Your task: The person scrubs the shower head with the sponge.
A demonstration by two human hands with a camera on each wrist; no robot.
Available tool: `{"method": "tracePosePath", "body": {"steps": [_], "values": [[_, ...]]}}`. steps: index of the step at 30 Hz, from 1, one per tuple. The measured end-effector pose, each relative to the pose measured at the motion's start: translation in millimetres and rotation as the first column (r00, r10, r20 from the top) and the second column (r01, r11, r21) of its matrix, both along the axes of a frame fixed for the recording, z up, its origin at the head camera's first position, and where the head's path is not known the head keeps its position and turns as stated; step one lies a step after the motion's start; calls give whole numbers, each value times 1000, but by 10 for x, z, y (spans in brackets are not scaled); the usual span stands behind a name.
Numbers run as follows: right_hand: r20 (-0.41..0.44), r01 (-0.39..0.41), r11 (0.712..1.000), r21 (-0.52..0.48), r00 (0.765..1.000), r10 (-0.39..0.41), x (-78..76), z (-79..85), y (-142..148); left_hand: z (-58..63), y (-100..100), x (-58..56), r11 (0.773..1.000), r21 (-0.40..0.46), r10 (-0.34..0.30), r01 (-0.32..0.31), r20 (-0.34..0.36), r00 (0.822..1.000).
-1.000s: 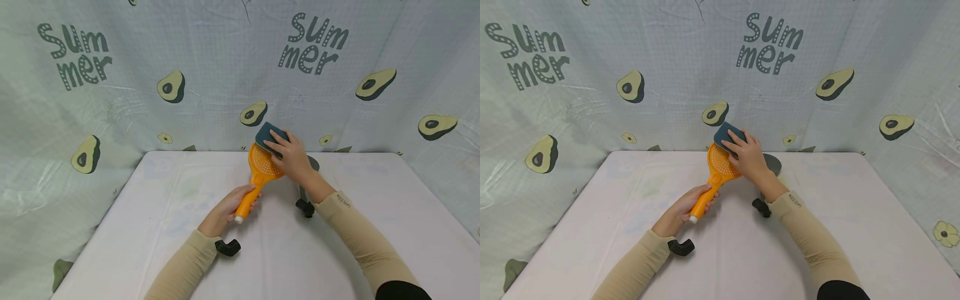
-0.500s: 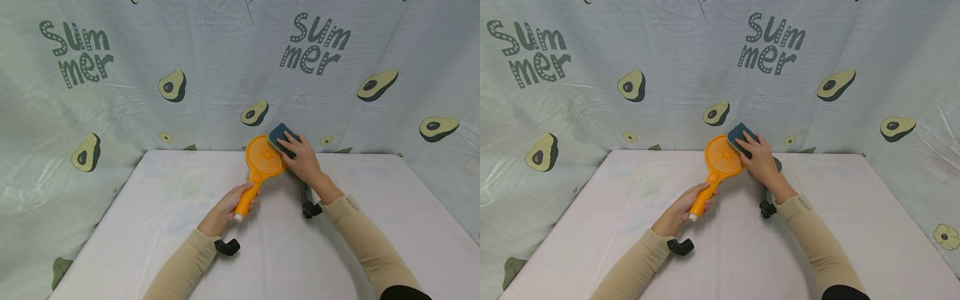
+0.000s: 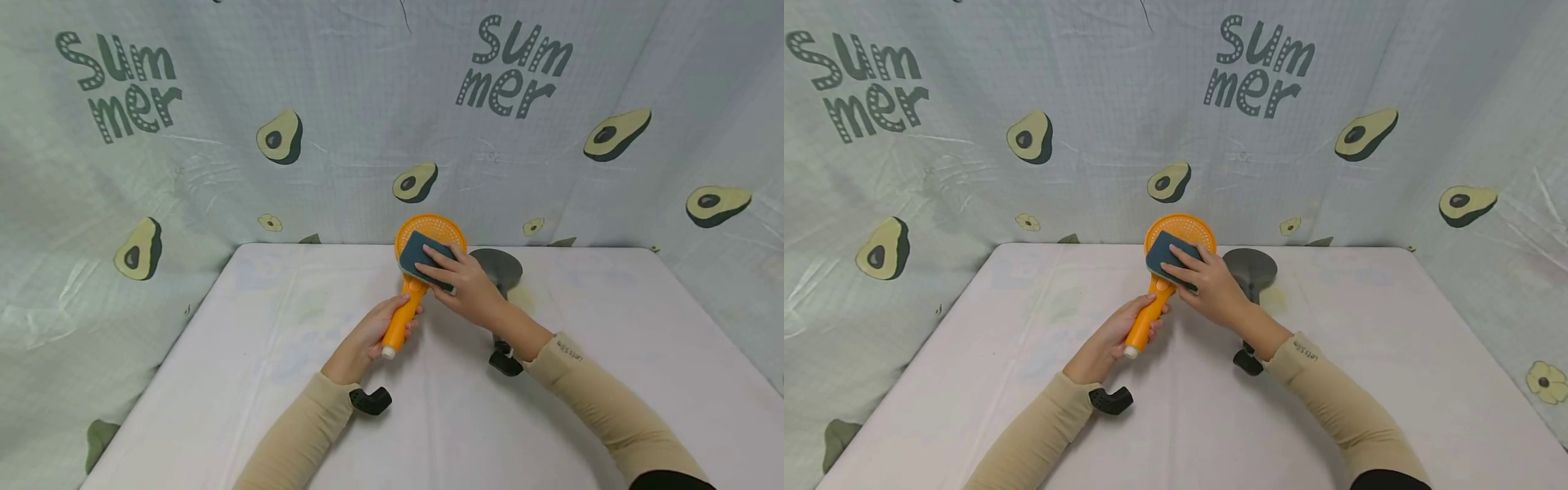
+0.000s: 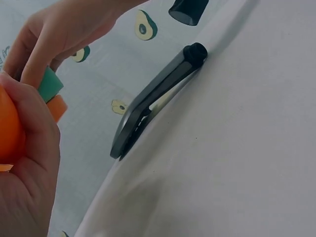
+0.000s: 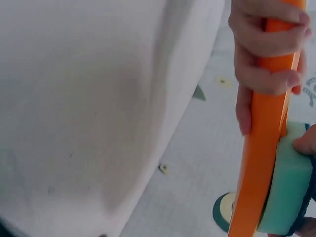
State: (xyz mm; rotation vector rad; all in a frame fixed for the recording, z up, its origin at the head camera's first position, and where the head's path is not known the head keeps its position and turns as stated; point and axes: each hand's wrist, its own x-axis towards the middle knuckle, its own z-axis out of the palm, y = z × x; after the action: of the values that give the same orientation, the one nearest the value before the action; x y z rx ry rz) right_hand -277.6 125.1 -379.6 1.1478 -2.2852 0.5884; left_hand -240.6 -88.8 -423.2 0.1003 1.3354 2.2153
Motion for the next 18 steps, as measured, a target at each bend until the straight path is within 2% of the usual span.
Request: {"method": "tracePosePath", "body": {"steps": [4,10,14,18], "values": [[-48,38,999,-4,998,-38,-43,-15,85,7,9,3,1000,-13,9,-9,-1,1000],[-49,77,996,-51,996,-80,-170,-39,264,12,23,7,999,-24,36,-36,10,999],[5,151,985,-88,989,-151,-235,-9,372,8,24,5,998,-16,57,-57,25,998],[99,241,962,-132,968,-229,-259,50,476,19,16,-1,996,-29,84,-83,32,996]]}}
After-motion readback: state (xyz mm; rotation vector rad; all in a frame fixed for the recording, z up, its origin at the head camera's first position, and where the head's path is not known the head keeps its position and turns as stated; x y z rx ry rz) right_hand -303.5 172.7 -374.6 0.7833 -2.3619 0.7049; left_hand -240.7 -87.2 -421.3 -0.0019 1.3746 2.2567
